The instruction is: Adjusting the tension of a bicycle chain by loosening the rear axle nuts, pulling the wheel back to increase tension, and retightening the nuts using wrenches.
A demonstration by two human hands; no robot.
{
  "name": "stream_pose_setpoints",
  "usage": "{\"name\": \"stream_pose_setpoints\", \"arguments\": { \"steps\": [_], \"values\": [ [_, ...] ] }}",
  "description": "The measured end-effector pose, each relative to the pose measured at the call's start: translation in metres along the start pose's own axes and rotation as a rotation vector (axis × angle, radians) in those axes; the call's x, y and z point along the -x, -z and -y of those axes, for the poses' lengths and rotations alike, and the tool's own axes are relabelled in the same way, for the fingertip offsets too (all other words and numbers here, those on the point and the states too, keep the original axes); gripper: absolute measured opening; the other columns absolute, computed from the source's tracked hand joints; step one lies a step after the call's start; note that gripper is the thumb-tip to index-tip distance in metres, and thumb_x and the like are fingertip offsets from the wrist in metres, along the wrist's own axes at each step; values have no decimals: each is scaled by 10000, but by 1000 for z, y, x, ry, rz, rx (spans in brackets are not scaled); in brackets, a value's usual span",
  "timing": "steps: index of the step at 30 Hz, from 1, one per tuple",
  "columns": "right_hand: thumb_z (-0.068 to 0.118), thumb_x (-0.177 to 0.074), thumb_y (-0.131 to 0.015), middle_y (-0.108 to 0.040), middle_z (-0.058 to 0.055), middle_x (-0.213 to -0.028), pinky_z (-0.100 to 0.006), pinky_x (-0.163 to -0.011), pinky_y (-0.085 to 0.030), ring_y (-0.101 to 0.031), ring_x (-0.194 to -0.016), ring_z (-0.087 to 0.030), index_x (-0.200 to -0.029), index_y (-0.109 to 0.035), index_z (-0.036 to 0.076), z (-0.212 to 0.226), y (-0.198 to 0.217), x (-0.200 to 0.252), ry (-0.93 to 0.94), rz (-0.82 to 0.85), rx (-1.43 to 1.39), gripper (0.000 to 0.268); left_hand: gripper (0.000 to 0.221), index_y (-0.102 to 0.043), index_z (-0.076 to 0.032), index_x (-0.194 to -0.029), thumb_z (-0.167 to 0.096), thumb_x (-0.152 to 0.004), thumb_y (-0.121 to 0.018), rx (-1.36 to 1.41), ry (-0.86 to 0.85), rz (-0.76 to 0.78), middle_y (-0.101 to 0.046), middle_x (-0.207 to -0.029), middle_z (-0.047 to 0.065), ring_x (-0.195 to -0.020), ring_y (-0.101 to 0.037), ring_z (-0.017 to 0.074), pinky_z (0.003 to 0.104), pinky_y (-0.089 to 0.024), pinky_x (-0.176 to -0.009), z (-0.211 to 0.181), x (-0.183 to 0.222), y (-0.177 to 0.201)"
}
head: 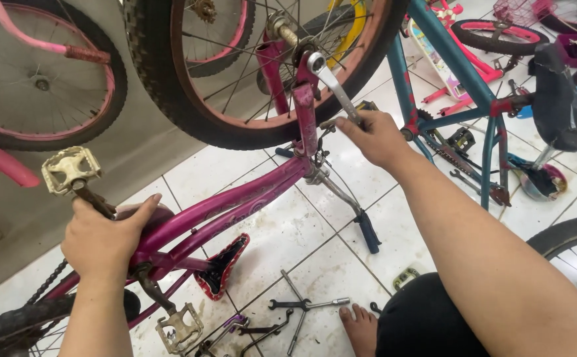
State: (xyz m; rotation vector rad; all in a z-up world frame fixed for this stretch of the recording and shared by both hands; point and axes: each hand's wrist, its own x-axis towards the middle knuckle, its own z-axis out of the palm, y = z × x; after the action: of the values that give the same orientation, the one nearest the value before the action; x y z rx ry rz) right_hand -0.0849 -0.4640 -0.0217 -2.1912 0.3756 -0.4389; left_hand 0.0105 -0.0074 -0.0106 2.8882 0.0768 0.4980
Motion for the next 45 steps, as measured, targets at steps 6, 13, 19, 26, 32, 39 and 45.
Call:
{"name": "stream_pose_setpoints", "arguments": {
  "steps": [6, 13, 19, 26, 32, 39, 45],
  "values": [
    [250, -871, -671, -637, -78, -664, -342, -595, -480, -555, -601, -214, -756, -703, 19, 4, -3, -2, 30, -35, 161, 259, 889, -624, 6, -1099, -836, -842, -751, -63, -34, -212, -702, -979, 162, -928, -600, 386, 552, -302, -934, 9, 3, -33],
    [264, -835, -726, -622, -67, -635, -347, -582, -471, -556, -581, -214, -668, -658, 58, 5, -3, -7, -18, -6, 280, 274, 939, -566, 89, -1269, -729, -835, -725, -25, 19, -213, -644, -1236, 269, -1077, -522, 450, 696, -224, -917, -3, 11, -38],
    [252, -809, -758, -579, -36, -623, -332, -594, -462, -522, -574, -190, -625, -576, 70, 7, -2, -7, -4, 5, 250, 317, 1141, -544, 112, -1303, -862, -753, -770, -31, 21, -184, -607, -1219, 287, -1135, -501, 460, 723, -216, -939, -6, 16, -36],
    [214, -853, -717, -624, -74, -669, -366, -598, -488, -568, -593, -223, -643, -643, 64, 7, -3, -7, -25, -24, 317, 268, 1074, -582, 106, -1312, -843, -832, -733, -89, -23, -212, -641, -1183, 279, -1083, -526, 432, 698, -228, -934, -1, 16, -45],
    [167, -845, -688, -665, -54, -660, -344, -622, -500, -593, -595, -210, -724, -717, 63, 6, 4, -9, -22, -51, 293, 162, 1084, -585, 116, -1315, -848, -840, -731, -97, -28, -187, -639, -1185, 280, -1090, -514, 431, 673, -226, -930, -8, 16, -43],
    [230, -858, -690, -672, -36, -660, -366, -614, -497, -591, -600, -224, -690, -681, 105, -2, 7, -16, -92, -56, 376, 209, 1083, -583, 134, -1323, -826, -850, -752, -67, -55, -202, -638, -1186, 311, -1105, -533, 463, 746, -209, -929, -8, 21, -42],
    [156, -855, -669, -623, -52, -606, -352, -577, -477, -552, -550, -209, -694, -662, 66, -2, 6, -11, 16, -73, 262, 185, 1065, -580, 120, -1299, -830, -851, -756, -78, -35, -201, -631, -1164, 281, -1071, -519, 423, 649, -222, -957, -11, 20, -41]
  ]
}}
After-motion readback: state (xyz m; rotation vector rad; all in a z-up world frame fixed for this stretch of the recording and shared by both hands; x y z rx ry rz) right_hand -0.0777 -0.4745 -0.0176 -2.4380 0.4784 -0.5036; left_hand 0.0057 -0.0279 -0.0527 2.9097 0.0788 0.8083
